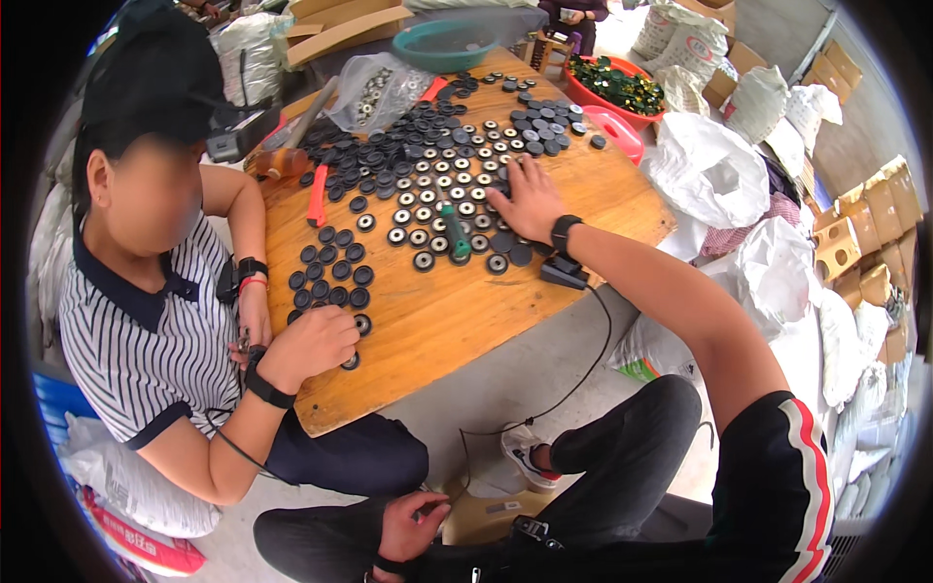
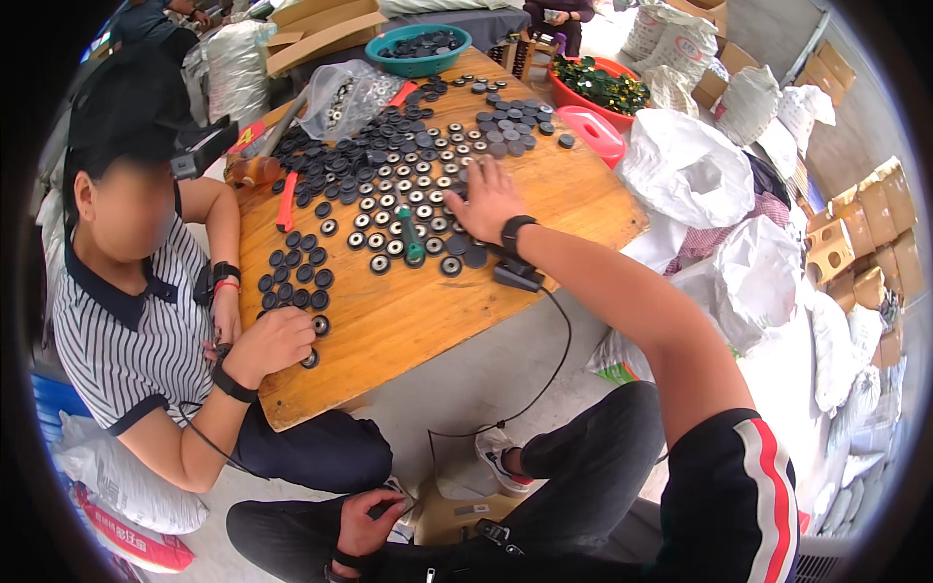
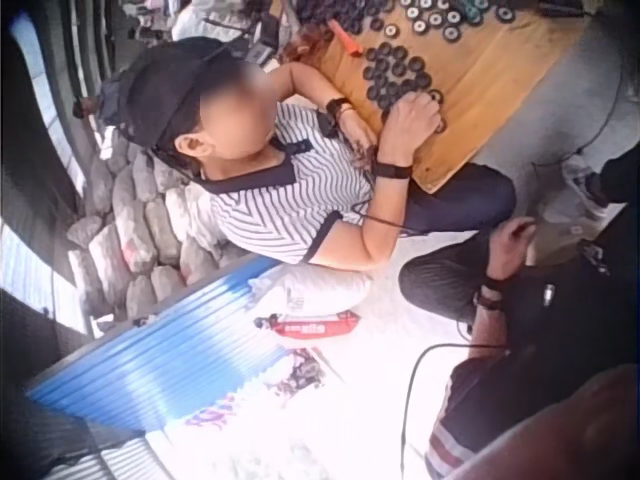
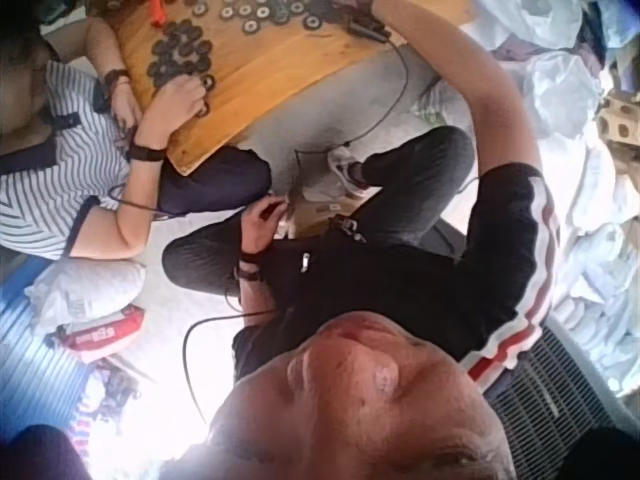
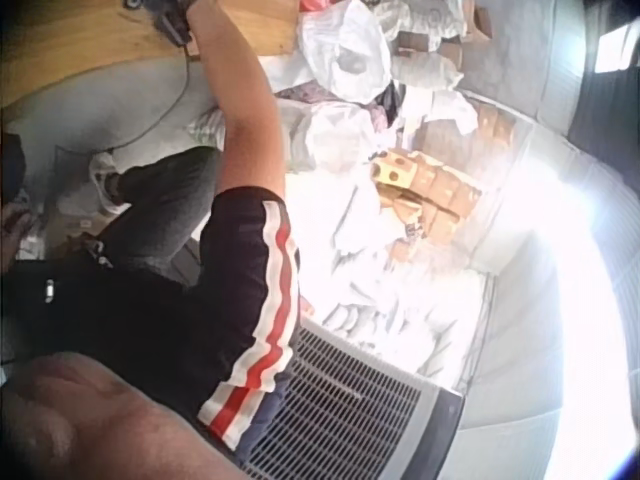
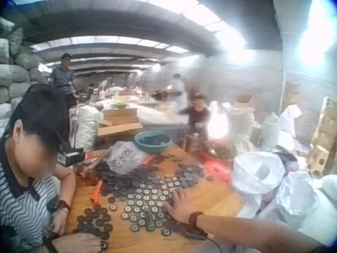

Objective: The person assembles circular rubber and metal components by hand and with a screwdriver, then tosses finished pieces into a sack.

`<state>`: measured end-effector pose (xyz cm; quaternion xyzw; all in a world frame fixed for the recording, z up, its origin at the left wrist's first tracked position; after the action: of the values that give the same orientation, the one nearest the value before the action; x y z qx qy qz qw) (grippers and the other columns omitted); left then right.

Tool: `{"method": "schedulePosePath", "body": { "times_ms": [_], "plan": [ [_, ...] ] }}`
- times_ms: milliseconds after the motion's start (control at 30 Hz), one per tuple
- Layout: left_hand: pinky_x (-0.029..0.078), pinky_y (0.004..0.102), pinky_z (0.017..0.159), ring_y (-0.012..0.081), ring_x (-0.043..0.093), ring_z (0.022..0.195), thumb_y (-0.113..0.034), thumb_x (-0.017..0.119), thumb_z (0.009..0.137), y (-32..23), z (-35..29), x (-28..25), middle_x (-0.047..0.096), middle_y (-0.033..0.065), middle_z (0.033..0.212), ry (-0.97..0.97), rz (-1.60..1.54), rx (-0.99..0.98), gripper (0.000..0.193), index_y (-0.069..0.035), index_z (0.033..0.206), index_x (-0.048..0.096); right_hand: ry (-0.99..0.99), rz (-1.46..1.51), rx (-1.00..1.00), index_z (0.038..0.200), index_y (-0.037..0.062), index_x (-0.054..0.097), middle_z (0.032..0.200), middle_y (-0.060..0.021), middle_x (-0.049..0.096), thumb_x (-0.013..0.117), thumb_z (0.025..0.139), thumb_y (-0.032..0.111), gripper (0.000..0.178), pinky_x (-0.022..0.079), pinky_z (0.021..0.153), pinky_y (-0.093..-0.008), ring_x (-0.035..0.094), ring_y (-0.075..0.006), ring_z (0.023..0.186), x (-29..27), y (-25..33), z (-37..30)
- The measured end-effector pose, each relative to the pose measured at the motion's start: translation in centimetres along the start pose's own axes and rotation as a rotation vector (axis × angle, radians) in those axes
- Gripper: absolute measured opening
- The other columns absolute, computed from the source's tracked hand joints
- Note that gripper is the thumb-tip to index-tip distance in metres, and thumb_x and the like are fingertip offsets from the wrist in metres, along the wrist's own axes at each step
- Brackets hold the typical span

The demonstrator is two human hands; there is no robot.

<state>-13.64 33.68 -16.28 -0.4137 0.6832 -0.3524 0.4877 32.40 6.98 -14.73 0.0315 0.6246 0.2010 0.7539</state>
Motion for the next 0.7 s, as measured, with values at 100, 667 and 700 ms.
{"method": "schedulePosePath", "body": {
  "times_ms": [100, 667, 700],
  "plan": [
    [0.053, 0.0275, 0.066, 0.0159, 0.071, 0.072, -0.007, 0.08, 0.085, 1.1, -0.3, 0.2, 0.074, 0.0084, 0.082, 0.02, -0.024, -0.014, 0.016, -0.004, 0.1, 0.077, 0.006, 0.023, -0.047, 0.152, -0.0006, 0.041, 0.16, -0.0296, 0.033, 0.052, 0.1, 0.056, 0.078, 0.026, 0.122, -0.051, 0.03, -0.0443, 0.15, 0.4, 1.9, 0.1],
    [0.056, 0.0272, 0.073, 0.0129, 0.072, 0.078, -0.007, 0.079, 0.088, 2.6, -0.5, -0.1, 0.077, 0.0083, 0.087, -0.046, -0.111, -0.117, 0.015, 0.001, 0.101, 0.076, 0.382, -0.19, 0.022, 0.164, 0.0339, 0.025, 0.174, -0.0109, 0.014, 0.039, 0.104, 0.062, 0.068, 0.014, 0.125, -0.0625, 0.014, -0.0389, 0.159, -2.0, -8.3, 11.6],
    [0.055, 0.0273, 0.071, 0.0136, 0.071, 0.076, -0.008, 0.079, 0.088, 2.4, -0.4, 0.0, 0.076, 0.0084, 0.085, -0.055, -0.113, -0.11, 0.014, -0.001, 0.101, 0.077, 0.329, -0.201, -0.025, 0.164, 0.0324, 0.025, 0.173, -0.0113, 0.014, 0.038, 0.105, 0.06, 0.067, 0.014, 0.126, -0.0603, 0.014, -0.0391, 0.159, -2.1, -8.9, 11.4]
  ]
}}
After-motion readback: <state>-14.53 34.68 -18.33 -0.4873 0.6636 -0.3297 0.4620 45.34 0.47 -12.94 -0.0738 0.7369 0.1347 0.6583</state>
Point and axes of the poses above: each hand's wrist, its own z-axis towards the middle knuckle, its own x-axis out of the palm, y = z × x, the point moved 2 cm from there along z, towards the middle knuckle
